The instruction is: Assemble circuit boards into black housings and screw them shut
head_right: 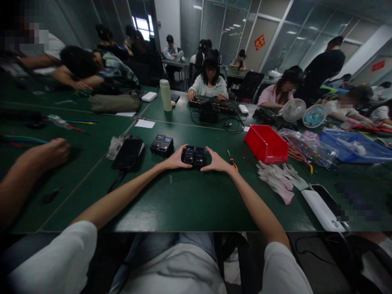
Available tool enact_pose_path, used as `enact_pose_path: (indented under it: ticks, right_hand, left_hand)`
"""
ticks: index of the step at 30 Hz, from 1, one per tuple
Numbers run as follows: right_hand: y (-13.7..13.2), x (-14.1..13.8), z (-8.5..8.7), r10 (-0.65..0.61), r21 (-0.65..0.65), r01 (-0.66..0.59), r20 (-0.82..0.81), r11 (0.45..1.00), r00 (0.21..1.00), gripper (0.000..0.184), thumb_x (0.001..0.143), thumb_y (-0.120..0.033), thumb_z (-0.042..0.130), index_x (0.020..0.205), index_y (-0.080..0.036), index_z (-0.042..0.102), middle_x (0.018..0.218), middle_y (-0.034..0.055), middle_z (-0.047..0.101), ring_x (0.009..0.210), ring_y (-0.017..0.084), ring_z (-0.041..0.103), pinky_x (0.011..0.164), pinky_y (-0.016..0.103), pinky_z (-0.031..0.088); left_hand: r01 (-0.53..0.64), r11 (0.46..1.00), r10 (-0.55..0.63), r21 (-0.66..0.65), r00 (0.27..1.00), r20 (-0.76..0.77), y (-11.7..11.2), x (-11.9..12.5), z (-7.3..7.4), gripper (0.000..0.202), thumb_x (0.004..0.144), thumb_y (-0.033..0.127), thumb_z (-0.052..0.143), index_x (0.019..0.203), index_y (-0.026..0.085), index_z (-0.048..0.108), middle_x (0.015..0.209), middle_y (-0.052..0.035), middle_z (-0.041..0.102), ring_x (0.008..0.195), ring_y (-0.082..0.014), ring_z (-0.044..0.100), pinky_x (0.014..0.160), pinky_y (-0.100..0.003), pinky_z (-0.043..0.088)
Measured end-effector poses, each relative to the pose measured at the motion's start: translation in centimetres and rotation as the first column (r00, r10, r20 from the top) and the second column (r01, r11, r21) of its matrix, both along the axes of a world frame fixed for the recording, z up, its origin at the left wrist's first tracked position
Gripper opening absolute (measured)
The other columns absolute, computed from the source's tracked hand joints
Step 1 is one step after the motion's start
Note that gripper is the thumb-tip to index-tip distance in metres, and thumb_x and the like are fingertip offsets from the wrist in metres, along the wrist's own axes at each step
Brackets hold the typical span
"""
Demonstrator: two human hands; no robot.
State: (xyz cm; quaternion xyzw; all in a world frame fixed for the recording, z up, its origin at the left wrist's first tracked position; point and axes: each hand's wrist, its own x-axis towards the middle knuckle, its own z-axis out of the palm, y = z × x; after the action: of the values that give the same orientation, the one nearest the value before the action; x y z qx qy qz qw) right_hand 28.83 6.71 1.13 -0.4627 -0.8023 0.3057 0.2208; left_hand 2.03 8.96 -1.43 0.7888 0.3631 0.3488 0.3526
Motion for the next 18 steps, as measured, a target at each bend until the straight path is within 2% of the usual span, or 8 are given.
enact_pose_path:
  ticks: [3,7,11,18]
  right_hand:
    - [0.2,-1.8,-1.2,0.000,0.019,0.000,0.009,1.000,1.000,0.127,0.048,-0.051,0.085,0.149,-0.019,0.014,0.150,0.0176,0.028,0.139,0.036,0.025,0.114,0.055,0.015]
    - [0.1,-2.6,-1.8,0.007,0.066,0.000,-0.111,0.998,0.994,0.118,0.051,-0.046,0.085,0.145,-0.019,0.018,0.144,0.0164,0.034,0.135,0.032,0.032,0.114,0.049,0.023]
    - [-0.4,-2.7,-1.7,0.031,0.027,-0.025,-0.227,0.999,0.973,0.109,0.055,-0.042,0.084,0.140,-0.019,0.019,0.138,0.0162,0.038,0.132,0.029,0.037,0.112,0.045,0.028]
    - [-1.7,-1.9,-1.3,0.042,-0.020,-0.051,-0.326,0.998,0.944,0.104,0.060,-0.039,0.081,0.140,-0.023,0.016,0.140,0.0161,0.035,0.135,0.030,0.034,0.113,0.048,0.026]
  left_hand:
    - [-0.009,1.000,0.009,-0.002,1.000,0.021,-0.2,-0.1,0.1,0.109,0.049,0.044,0.083,0.139,0.013,0.029,0.138,-0.0186,0.042,0.129,-0.0343,0.042,0.110,-0.050,0.030]
    - [0.006,1.000,-0.005,-0.008,0.998,0.056,-0.5,-0.1,0.4,0.106,0.050,0.043,0.083,0.137,0.015,0.030,0.136,-0.0168,0.044,0.127,-0.0332,0.044,0.108,-0.050,0.033]
    - [0.040,0.999,-0.039,0.000,0.995,0.087,-0.9,0.2,0.7,0.106,0.051,0.043,0.083,0.138,0.017,0.027,0.136,-0.0149,0.046,0.126,-0.0322,0.046,0.107,-0.048,0.035]
    - [0.051,0.998,-0.048,-0.038,0.995,0.083,-2.2,1.2,1.1,0.104,0.053,0.042,0.083,0.139,0.026,0.027,0.138,-0.0079,0.047,0.125,-0.0307,0.046,0.107,-0.044,0.037]
